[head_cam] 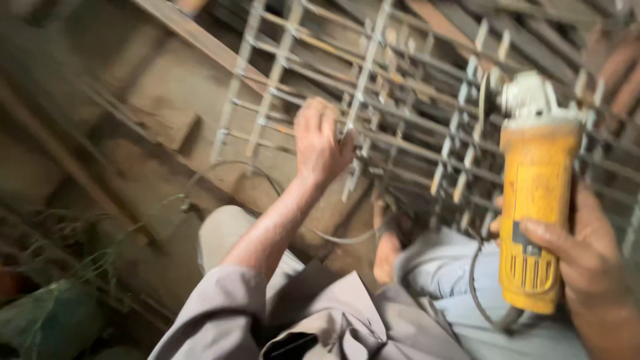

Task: The person sits on the workshop floor holding an angle grinder and grinds weld beads and edges on metal window grilles, producing sparks. They reposition the grinder and shift between different grille sections, steadying the work with the other hand as they grind each bar.

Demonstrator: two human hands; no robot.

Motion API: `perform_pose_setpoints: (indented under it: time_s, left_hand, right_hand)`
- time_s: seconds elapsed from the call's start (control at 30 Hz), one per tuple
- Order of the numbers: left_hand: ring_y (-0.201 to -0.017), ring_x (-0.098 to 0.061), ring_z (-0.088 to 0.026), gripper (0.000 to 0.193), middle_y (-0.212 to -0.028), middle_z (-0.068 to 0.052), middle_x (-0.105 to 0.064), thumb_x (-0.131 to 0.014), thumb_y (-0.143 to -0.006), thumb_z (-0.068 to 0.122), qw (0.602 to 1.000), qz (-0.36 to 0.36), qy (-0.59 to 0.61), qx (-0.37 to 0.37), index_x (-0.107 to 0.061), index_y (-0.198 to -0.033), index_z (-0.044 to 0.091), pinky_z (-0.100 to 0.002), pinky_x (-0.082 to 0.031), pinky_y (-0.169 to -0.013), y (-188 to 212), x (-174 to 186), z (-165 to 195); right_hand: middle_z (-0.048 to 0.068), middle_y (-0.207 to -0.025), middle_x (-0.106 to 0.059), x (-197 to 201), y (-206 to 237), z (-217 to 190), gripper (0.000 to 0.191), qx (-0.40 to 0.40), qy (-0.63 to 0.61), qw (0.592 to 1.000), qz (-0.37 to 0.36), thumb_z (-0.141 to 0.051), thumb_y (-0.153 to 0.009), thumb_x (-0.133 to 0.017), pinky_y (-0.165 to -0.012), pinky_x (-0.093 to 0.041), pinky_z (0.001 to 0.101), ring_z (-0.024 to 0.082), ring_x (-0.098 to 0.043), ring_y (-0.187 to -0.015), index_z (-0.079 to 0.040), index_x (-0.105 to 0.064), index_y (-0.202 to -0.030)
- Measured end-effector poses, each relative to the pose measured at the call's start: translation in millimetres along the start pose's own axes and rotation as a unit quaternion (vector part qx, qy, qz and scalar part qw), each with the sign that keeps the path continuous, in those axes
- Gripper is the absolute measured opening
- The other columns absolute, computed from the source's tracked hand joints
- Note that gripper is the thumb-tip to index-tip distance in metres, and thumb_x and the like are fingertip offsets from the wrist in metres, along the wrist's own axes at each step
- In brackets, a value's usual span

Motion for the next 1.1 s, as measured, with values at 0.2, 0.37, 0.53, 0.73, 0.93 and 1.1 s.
perform_pose_setpoints:
  time_s: [0.2, 0.37, 0.53, 0.73, 0.93, 1.1]
  left_hand:
    - [-0.085, -0.067, -0.036, 0.052, -0.102, -0.016, -0.067, -0.075, -0.075, 0.031, 0.962, -0.249, 0.067, -0.09, -0.059, -0.118, 0.006, -0.045, -0.056, -0.071, 147.7, -27.6, 80.3]
    - [-0.096, -0.069, -0.042, 0.038, -0.115, -0.023, -0.065, -0.054, -0.098, 0.019, 0.839, -0.534, 0.106, -0.021, -0.052, -0.132, 0.004, -0.049, -0.058, -0.08, 178.0, -63.9, 57.8]
    - [-0.105, -0.071, -0.034, 0.033, -0.111, -0.018, -0.074, -0.055, -0.092, 0.017, 0.663, -0.731, 0.042, -0.157, -0.07, -0.121, 0.011, -0.046, -0.056, -0.093, 218.4, -39.2, 48.7]
    - [-0.105, -0.072, -0.033, 0.034, -0.111, -0.014, -0.075, -0.063, -0.087, 0.035, 0.751, -0.647, -0.13, -0.003, -0.076, -0.111, 0.015, -0.048, -0.057, -0.087, 165.5, 44.9, -54.4]
    - [-0.112, -0.065, -0.033, 0.06, -0.121, -0.015, -0.07, -0.066, -0.084, 0.061, 0.676, -0.704, -0.215, -0.001, -0.075, -0.118, 0.012, -0.048, -0.053, -0.091, 161.0, 84.2, -39.7]
    - [-0.106, -0.066, -0.029, 0.062, -0.114, -0.014, -0.073, -0.062, -0.091, 0.062, 0.676, -0.736, -0.015, -0.021, -0.076, -0.116, 0.007, -0.044, -0.053, -0.089, 182.2, 65.2, 14.7]
  right_hand:
    - [0.02, -0.117, -0.065, 5.7, 37.5, 13.8, 0.067, 0.042, -0.025, 0.995, 0.082, -0.011, -0.09, -0.066, -0.079, -0.062, 0.0416, 0.028, -0.071, -0.093, -0.002, -0.04, -0.151]
    - [0.019, -0.115, -0.065, 11.4, 54.6, 32.9, 0.063, 0.041, -0.03, 0.991, 0.121, -0.015, -0.093, -0.068, -0.079, -0.061, 0.0417, 0.028, -0.071, -0.092, -0.001, -0.04, -0.149]
    - [0.019, -0.114, -0.063, 12.3, 65.3, 54.2, 0.066, 0.012, -0.04, 0.989, 0.141, -0.015, -0.092, -0.065, -0.074, -0.061, 0.0426, 0.028, -0.069, -0.093, -0.001, -0.041, -0.152]
    - [0.021, -0.118, -0.066, -3.0, 68.6, 56.0, 0.063, -0.009, -0.083, 0.988, 0.129, -0.015, -0.093, -0.065, -0.072, -0.061, 0.0427, 0.03, -0.071, -0.092, -0.002, -0.043, -0.15]
    - [0.021, -0.118, -0.066, -41.9, 51.4, 22.4, 0.06, 0.058, 0.015, 0.997, 0.057, -0.01, -0.092, -0.061, -0.075, -0.061, 0.0437, 0.031, -0.071, -0.091, -0.001, -0.043, -0.149]
    - [0.013, -0.12, -0.065, -94.9, 22.8, 4.4, 0.067, 0.078, 0.091, 0.992, -0.028, -0.004, -0.083, -0.067, -0.081, -0.06, 0.0375, 0.027, -0.072, -0.093, 0.0, -0.046, -0.147]
Point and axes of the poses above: each hand's wrist, its own y-axis away from the middle knuckle, its own x-axis out of the back of the hand, z = x × y, the point moved 1 cm from there along -y, towards the middle knuckle
